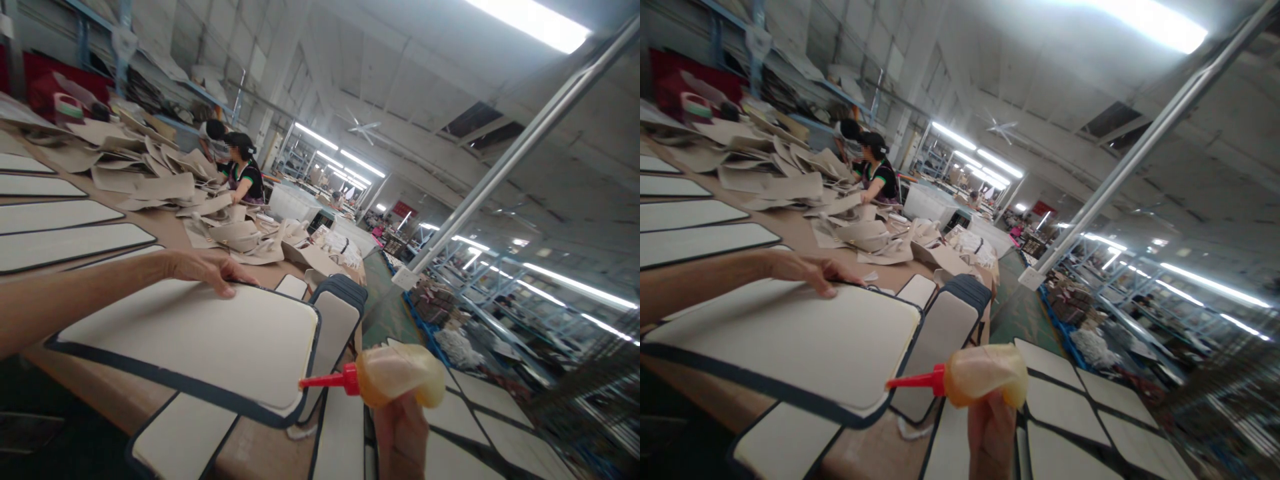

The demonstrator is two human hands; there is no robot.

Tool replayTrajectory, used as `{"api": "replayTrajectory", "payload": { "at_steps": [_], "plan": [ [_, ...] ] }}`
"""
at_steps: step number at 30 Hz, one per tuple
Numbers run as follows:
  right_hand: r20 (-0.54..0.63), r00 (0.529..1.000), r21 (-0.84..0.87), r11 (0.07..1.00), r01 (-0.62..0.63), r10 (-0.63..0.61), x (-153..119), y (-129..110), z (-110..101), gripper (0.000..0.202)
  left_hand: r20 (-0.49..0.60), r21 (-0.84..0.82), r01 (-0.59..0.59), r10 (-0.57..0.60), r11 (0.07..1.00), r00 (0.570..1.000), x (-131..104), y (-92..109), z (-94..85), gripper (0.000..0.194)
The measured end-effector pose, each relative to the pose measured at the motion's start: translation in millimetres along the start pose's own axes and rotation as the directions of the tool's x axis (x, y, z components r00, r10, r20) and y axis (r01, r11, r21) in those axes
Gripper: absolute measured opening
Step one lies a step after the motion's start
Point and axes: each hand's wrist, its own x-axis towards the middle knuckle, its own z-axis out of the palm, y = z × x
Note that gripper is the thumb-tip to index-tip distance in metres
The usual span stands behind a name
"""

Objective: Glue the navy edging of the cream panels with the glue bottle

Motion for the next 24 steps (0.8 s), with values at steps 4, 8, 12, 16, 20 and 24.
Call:
{"api": "replayTrajectory", "payload": {
  "at_steps": [4, 8, 12, 16, 20, 24],
  "plan": [
    [0.004, 1.000, 0.021, 1.000, -0.021, 0.020, -4.0, -3.7, 3.8, 0.066, 0.241, -0.118, 0.112, -0.081, 0.987, 0.967, -1.7, 9.7, 0.7, 0.027],
    [-0.014, 0.999, 0.000, 0.999, -0.034, 0.034, -10.3, -8.7, 12.6, 0.070, 0.221, -0.141, 0.124, -0.091, 0.982, 0.971, -2.6, 8.0, 0.5, 0.027],
    [-0.057, 0.998, -0.021, 1.000, -0.013, 0.012, -16.0, -7.4, 21.9, 0.070, 0.226, -0.160, 0.126, -0.087, 0.979, 0.970, -3.7, 5.2, -1.4, 0.029],
    [-0.147, 0.989, -0.044, 0.999, 0.016, -0.023, -17.1, -5.3, 29.6, 0.080, 0.227, -0.195, 0.133, -0.087, 0.972, 0.970, -3.0, 1.2, -2.8, 0.031],
    [-0.194, 0.981, -0.056, 0.998, -0.008, -0.003, -19.5, -8.4, 33.5, 0.084, 0.195, -0.262, 0.154, -0.104, 0.953, 0.975, -0.4, -8.2, -2.5, 0.040],
    [-0.224, 0.973, -0.076, 0.996, 0.041, -0.057, -25.0, -10.8, 34.8, 0.078, 0.150, -0.299, 0.160, -0.119, 0.941, 0.982, 1.5, -18.8, -2.9, 0.053]
  ]
}}
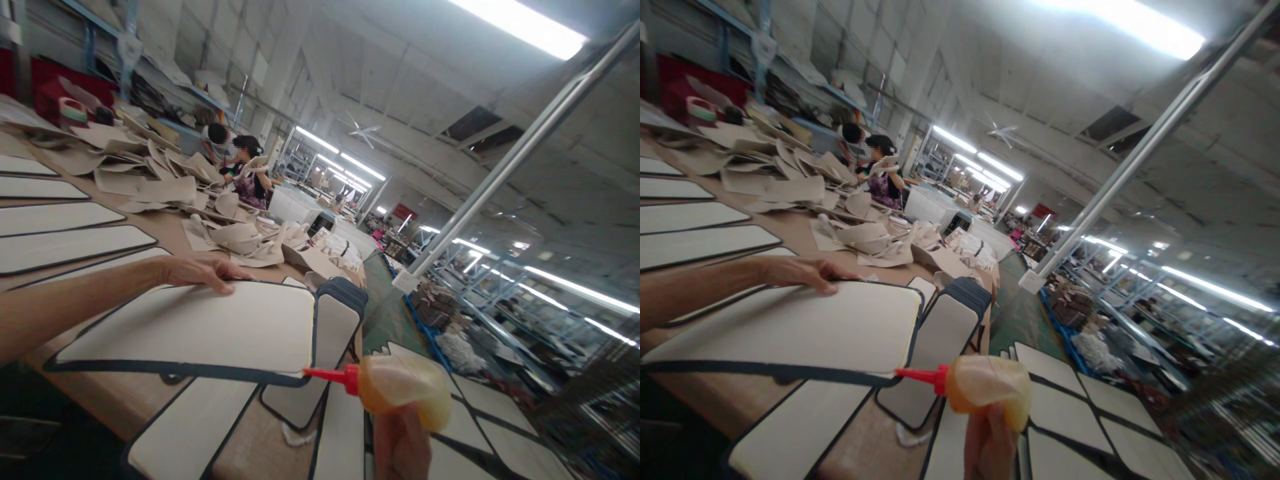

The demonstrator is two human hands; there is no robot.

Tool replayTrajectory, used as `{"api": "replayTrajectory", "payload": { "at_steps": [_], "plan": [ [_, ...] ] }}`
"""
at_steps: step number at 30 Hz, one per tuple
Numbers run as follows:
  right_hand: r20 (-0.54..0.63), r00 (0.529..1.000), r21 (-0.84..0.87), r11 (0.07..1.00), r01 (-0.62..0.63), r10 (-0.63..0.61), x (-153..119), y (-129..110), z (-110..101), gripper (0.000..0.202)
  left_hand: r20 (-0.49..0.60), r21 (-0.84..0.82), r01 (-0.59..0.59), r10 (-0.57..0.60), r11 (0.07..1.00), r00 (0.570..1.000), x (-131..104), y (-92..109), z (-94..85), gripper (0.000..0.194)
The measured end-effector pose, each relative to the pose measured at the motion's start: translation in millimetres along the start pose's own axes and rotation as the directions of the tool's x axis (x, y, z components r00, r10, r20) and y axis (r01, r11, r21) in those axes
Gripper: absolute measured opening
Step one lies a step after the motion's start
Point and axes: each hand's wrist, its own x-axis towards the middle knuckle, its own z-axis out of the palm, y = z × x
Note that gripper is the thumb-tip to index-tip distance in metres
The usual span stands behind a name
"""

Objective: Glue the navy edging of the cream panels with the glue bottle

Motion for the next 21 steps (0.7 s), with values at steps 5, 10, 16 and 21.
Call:
{"api": "replayTrajectory", "payload": {
  "at_steps": [5, 10, 16, 21],
  "plan": [
    [-0.047, 0.981, 0.051, 0.981, 0.189, -0.187, -9.8, -3.9, 10.0, 0.072, -0.054, -0.049, 0.014, -0.016, 0.999, 0.998, -0.7, -9.6, 1.4, 0.062],
    [-0.093, 0.952, 0.095, 0.949, 0.301, -0.293, -16.7, -1.9, 17.2, 0.057, -0.205, -0.072, -0.007, -0.008, 0.997, 0.979, 0.0, -21.4, 6.4, 0.064],
    [-0.091, 0.913, 0.093, 0.909, 0.406, -0.398, -13.4, 8.2, 14.8, 0.047, -0.240, -0.140, -0.007, -0.028, 0.990, 0.970, 3.8, -30.9, 12.1, 0.066],
    [-0.154, 0.910, 0.123, 0.907, 0.403, -0.384, -11.9, 12.2, 14.8, 0.050, -0.259, -0.206, -0.013, -0.042, 0.979, 0.965, 4.8, -36.7, 16.4, 0.067]
  ]
}}
